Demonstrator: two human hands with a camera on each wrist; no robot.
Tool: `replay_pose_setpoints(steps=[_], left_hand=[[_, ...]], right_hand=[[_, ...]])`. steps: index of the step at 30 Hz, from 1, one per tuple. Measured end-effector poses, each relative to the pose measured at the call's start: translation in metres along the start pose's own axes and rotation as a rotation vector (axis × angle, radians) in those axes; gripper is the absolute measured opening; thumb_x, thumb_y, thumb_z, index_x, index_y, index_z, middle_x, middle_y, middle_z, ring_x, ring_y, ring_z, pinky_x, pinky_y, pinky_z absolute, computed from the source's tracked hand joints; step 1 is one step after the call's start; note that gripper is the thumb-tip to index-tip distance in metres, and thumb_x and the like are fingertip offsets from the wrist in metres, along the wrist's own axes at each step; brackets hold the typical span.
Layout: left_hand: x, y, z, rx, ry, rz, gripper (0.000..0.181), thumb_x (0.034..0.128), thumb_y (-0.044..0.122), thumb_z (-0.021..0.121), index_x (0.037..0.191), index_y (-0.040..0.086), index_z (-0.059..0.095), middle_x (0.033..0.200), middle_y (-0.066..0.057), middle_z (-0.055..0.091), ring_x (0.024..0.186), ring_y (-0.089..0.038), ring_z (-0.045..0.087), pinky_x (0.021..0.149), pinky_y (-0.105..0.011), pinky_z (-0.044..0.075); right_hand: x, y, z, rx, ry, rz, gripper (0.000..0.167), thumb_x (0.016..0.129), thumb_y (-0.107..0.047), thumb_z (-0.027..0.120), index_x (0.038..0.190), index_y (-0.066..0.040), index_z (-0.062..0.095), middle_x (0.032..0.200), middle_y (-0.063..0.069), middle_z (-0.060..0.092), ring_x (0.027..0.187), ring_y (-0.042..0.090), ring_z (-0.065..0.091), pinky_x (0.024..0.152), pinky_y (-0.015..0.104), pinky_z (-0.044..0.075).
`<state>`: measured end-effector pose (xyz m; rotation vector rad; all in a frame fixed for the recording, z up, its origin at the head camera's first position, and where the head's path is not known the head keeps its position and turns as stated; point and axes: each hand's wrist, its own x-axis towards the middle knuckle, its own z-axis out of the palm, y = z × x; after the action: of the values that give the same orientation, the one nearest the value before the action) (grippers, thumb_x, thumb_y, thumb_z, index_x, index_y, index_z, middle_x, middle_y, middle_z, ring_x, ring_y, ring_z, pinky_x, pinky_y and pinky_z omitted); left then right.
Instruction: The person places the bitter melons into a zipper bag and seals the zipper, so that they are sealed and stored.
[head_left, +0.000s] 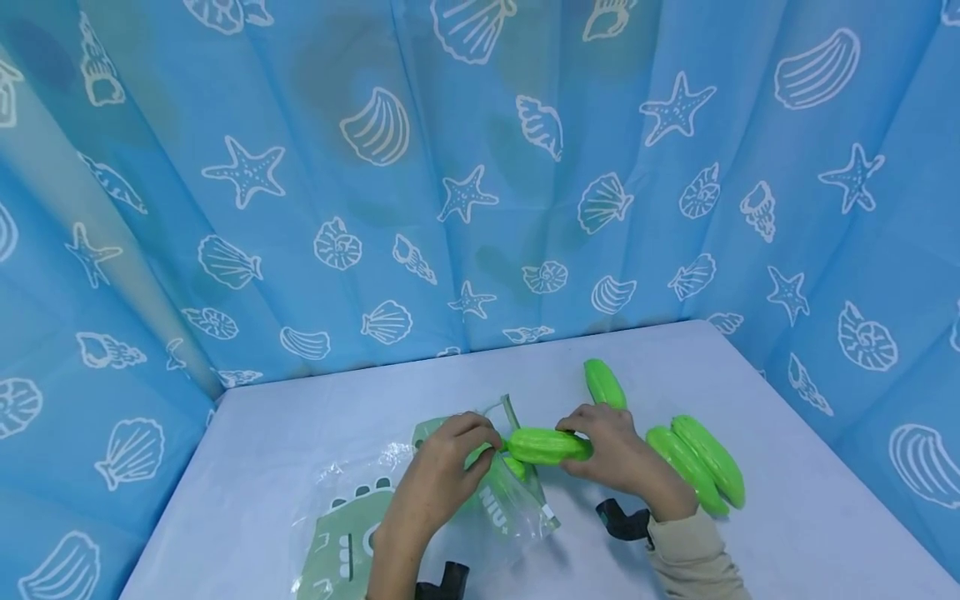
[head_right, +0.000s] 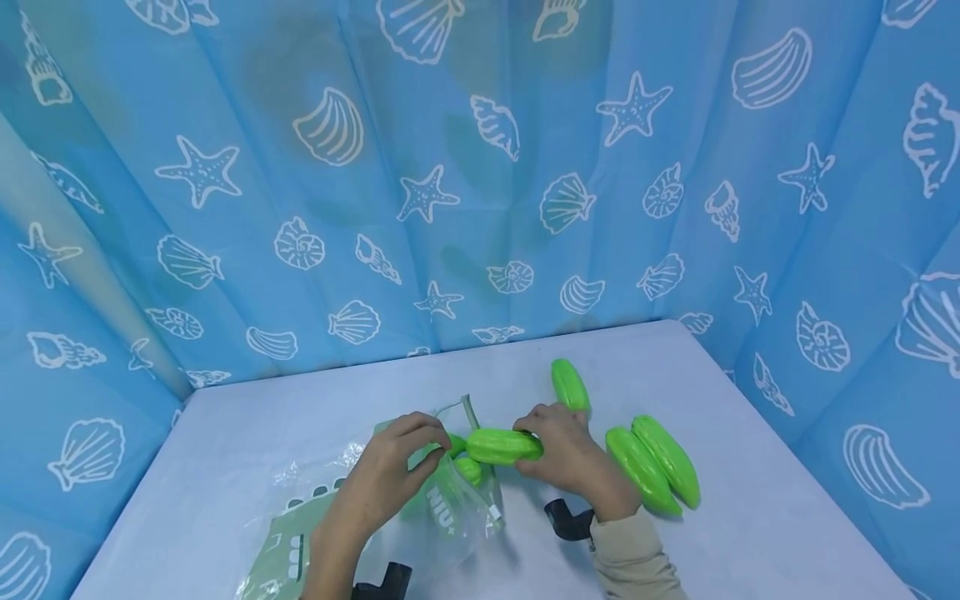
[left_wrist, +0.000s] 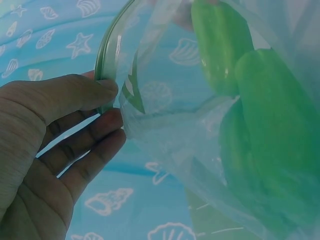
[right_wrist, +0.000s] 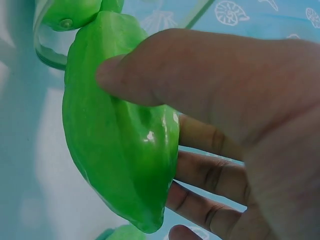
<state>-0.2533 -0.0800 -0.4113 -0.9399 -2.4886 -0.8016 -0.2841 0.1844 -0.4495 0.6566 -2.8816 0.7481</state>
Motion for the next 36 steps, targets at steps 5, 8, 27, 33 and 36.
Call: replay_pose_setpoints(steps=[5, 8, 27, 33, 36], left_hand=[[0.000, 0.000, 0.001, 0.006, 0.004, 0.005, 0.018, 0.0852, -0.001, 0.078, 0.095, 0.014, 0.074, 0.102, 0.006, 0.064, 0.094, -0.009, 0.061, 0.082, -0.022, 0.054], [-0.001, 0.000, 0.001, -0.001, 0.006, 0.006, 0.019, 0.0850, -0.001, 0.078, 0.095, 0.014, 0.074, 0.102, 0.006, 0.063, 0.093, -0.009, 0.061, 0.081, -0.022, 0.054], [-0.001, -0.001, 0.000, 0.002, 0.012, 0.025, 0.017, 0.0853, -0.002, 0.078, 0.096, 0.011, 0.074, 0.104, 0.005, 0.064, 0.097, -0.009, 0.061, 0.084, -0.023, 0.054], [-0.001, -0.001, -0.001, 0.001, 0.026, 0.039, 0.017, 0.0844, -0.002, 0.078, 0.096, 0.010, 0.074, 0.103, 0.002, 0.065, 0.097, -0.012, 0.062, 0.083, -0.026, 0.055], [-0.003, 0.001, 0.001, -0.011, 0.015, 0.051, 0.017, 0.0846, -0.003, 0.078, 0.096, 0.009, 0.074, 0.103, 0.001, 0.065, 0.096, -0.013, 0.062, 0.082, -0.026, 0.056]], right_hand=[[0.002, -0.005, 0.004, 0.001, -0.003, -0.018, 0.042, 0.076, -0.022, 0.087, 0.115, -0.012, 0.073, 0.108, 0.000, 0.065, 0.103, 0.024, 0.056, 0.080, 0.044, 0.034], [0.002, -0.009, 0.007, 0.001, -0.003, -0.030, 0.042, 0.076, -0.022, 0.087, 0.115, -0.011, 0.073, 0.107, 0.000, 0.065, 0.102, 0.024, 0.055, 0.080, 0.043, 0.034], [0.005, -0.017, 0.019, -0.039, 0.030, -0.097, 0.042, 0.077, -0.022, 0.088, 0.115, -0.011, 0.073, 0.110, 0.003, 0.065, 0.104, 0.027, 0.055, 0.078, 0.044, 0.035], [0.008, -0.023, 0.024, 0.000, 0.035, -0.122, 0.045, 0.079, -0.024, 0.087, 0.119, -0.011, 0.071, 0.112, 0.003, 0.064, 0.107, 0.027, 0.054, 0.077, 0.042, 0.032], [0.005, -0.025, 0.028, 0.011, 0.036, -0.134, 0.049, 0.080, -0.026, 0.086, 0.123, -0.009, 0.068, 0.115, 0.004, 0.064, 0.110, 0.028, 0.053, 0.080, 0.045, 0.033]])
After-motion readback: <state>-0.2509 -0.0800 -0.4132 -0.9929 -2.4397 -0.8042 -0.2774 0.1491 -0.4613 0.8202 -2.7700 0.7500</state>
